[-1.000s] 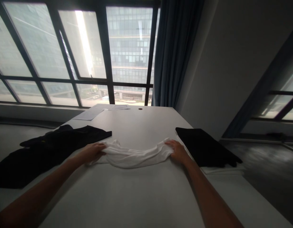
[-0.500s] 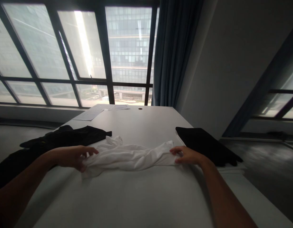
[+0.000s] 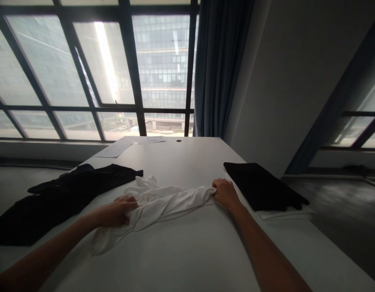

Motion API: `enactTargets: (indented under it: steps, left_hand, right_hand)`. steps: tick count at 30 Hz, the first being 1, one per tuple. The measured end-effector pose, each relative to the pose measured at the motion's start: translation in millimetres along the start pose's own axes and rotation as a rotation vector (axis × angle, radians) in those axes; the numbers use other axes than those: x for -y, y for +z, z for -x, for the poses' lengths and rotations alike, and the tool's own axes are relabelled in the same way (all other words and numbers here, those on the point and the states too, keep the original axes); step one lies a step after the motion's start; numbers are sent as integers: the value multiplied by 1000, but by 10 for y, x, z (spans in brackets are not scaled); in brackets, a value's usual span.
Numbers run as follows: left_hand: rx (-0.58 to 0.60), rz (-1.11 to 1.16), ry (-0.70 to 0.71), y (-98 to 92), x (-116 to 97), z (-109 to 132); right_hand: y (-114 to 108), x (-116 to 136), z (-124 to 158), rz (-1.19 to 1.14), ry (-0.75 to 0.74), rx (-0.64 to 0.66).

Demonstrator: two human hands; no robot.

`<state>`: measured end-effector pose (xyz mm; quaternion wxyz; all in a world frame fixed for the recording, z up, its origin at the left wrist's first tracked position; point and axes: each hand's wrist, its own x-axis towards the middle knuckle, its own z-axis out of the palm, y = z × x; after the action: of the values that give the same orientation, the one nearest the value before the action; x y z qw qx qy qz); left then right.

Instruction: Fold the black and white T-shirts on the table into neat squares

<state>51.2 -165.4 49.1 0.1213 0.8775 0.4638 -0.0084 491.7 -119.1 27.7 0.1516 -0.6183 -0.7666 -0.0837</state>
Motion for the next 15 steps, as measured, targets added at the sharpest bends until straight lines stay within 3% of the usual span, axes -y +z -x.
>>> enactTargets:
  steps: [2, 4, 6, 8, 10, 12, 15]
  left_hand:
    - [-92, -21, 4, -1, 85, -45]
    - [-208, -50, -36, -46, 184, -73]
    - [-325, -45, -77, -133, 262, -62]
    - [-397, 0, -92, -236, 286, -12]
    - [-365, 43, -112, -310, 251, 63]
    - [-224, 44, -135, -312, 185, 138]
    - [-66, -35, -141, -168, 134, 207]
  right_hand:
    - [-30, 0, -12, 70, 61, -166]
    - [-81, -43, -21, 82, 87, -239]
    - [-162, -125, -18, 36, 63, -186]
    - [-262, -220, 4, -52, 15, -8]
    - [-354, -285, 45, -176, -23, 214]
    - [-412, -297, 92, -305, -43, 362]
    - [-404, -216, 133, -343, -18, 405]
